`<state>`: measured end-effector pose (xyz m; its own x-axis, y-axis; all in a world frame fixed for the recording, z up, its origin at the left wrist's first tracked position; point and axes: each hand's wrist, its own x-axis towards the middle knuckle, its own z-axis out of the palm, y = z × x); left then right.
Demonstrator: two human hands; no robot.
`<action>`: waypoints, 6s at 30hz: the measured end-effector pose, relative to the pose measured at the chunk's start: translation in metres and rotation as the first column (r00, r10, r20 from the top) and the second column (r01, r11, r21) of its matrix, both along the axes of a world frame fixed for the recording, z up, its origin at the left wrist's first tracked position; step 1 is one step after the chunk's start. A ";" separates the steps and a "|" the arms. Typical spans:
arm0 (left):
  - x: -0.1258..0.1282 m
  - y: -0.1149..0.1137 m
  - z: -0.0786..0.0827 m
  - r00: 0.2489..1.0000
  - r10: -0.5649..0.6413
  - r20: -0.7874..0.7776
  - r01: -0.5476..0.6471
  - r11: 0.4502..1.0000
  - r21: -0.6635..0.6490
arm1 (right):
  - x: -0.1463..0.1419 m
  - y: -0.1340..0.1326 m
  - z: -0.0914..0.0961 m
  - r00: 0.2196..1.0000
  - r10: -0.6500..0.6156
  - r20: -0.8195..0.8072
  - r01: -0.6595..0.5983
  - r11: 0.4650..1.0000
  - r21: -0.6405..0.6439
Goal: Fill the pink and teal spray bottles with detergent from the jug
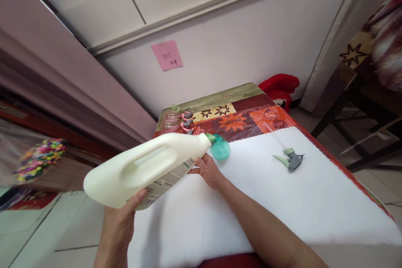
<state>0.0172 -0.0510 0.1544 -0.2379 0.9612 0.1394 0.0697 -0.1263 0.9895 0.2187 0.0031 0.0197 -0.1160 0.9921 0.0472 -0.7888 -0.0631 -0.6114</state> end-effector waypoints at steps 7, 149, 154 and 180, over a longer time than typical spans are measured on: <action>-0.004 0.001 -0.003 1.000 -0.014 0.000 0.014 1.000 -0.001 | -0.001 0.000 -0.001 1.000 -0.002 -0.006 0.002 1.000 0.008; 0.003 0.002 0.009 0.998 0.027 -0.058 -0.028 0.999 -0.018 | 0.000 -0.001 0.002 1.000 -0.010 -0.003 0.010 1.000 -0.024; 0.005 0.002 0.010 0.998 0.026 -0.062 -0.027 0.999 -0.020 | 0.000 -0.001 0.002 1.000 -0.004 -0.001 0.004 1.000 -0.019; 0.016 0.001 0.017 0.995 0.043 -0.087 -0.045 0.999 -0.016 | 0.001 -0.001 0.001 1.000 0.002 -0.013 -0.002 1.000 -0.013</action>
